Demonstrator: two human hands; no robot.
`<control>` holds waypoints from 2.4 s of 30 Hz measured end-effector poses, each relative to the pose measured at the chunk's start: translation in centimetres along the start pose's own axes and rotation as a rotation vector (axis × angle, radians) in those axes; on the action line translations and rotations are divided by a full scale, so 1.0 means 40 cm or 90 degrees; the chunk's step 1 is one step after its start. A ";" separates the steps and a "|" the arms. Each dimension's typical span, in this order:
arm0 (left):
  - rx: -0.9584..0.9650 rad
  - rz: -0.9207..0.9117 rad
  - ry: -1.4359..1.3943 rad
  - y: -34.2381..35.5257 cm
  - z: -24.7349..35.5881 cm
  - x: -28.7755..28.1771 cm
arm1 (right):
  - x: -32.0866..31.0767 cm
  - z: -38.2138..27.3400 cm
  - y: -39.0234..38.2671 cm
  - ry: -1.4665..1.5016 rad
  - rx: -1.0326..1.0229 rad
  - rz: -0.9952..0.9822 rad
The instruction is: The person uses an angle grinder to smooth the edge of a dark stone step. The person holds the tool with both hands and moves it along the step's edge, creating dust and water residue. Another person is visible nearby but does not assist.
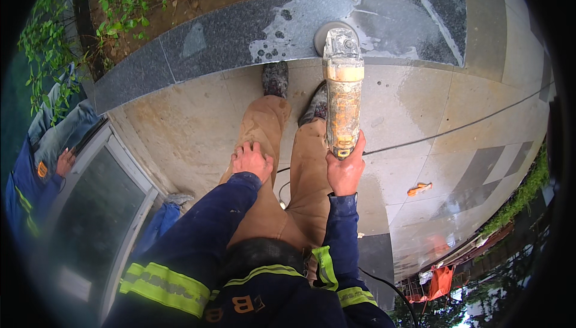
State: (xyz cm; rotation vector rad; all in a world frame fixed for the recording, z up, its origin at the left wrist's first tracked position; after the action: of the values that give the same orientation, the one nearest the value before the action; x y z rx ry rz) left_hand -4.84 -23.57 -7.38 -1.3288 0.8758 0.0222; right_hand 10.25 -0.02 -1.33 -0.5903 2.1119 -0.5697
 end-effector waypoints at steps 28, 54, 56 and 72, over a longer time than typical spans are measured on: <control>-0.006 -0.017 0.011 -0.007 0.004 0.005 | 0.007 0.004 -0.004 -0.014 -0.034 0.008; -0.007 0.019 0.004 -0.008 0.002 0.015 | 0.003 0.029 -0.022 -0.031 0.029 -0.065; -0.008 0.013 0.003 -0.010 0.004 0.015 | -0.013 0.034 -0.019 -0.030 0.010 -0.041; -0.016 -0.024 0.001 -0.011 0.011 0.010 | -0.029 0.025 0.020 0.001 0.001 -0.024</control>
State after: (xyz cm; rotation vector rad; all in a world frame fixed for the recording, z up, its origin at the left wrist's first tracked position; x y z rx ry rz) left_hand -4.10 -23.52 -7.25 -1.3687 0.8542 0.0032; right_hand 11.52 1.12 -1.61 -0.6301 2.1060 -0.5924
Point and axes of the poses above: each hand's wrist, its own y-axis towards the middle knuckle, its own x-axis out of the palm, z = x × y, the point moved 9 cm from there along y, towards the middle knuckle, and after that the axes turned 1 degree about x, right-handed, at the moved point
